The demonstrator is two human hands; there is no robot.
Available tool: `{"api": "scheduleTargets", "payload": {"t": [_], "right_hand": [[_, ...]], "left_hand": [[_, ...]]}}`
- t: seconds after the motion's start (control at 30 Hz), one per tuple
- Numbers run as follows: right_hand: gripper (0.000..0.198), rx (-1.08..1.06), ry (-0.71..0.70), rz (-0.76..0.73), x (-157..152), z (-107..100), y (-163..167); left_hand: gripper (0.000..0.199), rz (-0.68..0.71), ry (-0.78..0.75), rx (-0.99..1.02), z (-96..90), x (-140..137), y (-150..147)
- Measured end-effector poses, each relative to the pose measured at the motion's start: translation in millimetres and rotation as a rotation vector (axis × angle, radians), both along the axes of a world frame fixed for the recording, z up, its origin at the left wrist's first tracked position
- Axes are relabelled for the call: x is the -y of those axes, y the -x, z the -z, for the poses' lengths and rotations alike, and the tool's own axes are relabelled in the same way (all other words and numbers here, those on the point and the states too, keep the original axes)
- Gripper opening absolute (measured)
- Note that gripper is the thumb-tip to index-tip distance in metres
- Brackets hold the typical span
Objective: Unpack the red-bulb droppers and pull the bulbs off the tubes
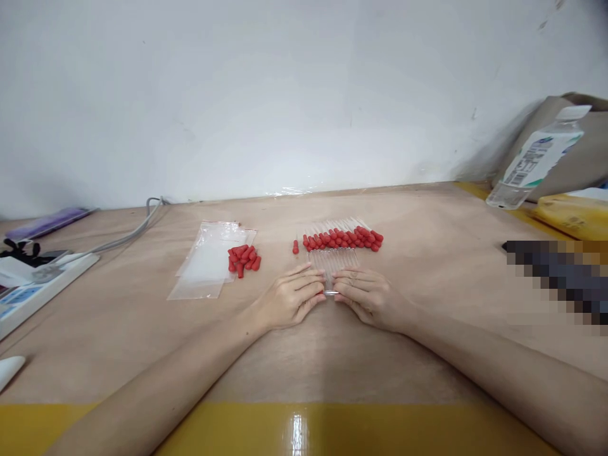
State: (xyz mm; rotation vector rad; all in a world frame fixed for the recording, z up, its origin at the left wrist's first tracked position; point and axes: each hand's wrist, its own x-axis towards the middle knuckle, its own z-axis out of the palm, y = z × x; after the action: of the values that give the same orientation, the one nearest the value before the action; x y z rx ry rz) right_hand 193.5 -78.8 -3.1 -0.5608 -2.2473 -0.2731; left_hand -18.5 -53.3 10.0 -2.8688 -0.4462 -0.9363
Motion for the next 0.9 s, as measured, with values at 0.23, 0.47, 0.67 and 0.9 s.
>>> {"api": "scheduleTargets", "payload": {"t": [0.23,0.47,0.67,0.9], "right_hand": [[0.013,0.021,-0.045,0.014,1.5,0.8,-2.3],[0.017,0.038,-0.118,0.026,3.0,3.4,-8.4],[0.02,0.044,-0.126,0.037,7.5,0.4,-11.8],[0.024,-0.04,-0.029,0.128,1.2,-0.9,-35.2]], "left_hand": [[0.016,0.019,0.205,-0.018,-0.7,2.5,2.0],[0.016,0.025,0.203,0.004,0.0,1.8,4.7],[0.013,0.029,0.203,0.03,2.8,2.0,1.9],[0.014,-0.113,0.155,0.161,-7.0,-4.3,21.9]]}}
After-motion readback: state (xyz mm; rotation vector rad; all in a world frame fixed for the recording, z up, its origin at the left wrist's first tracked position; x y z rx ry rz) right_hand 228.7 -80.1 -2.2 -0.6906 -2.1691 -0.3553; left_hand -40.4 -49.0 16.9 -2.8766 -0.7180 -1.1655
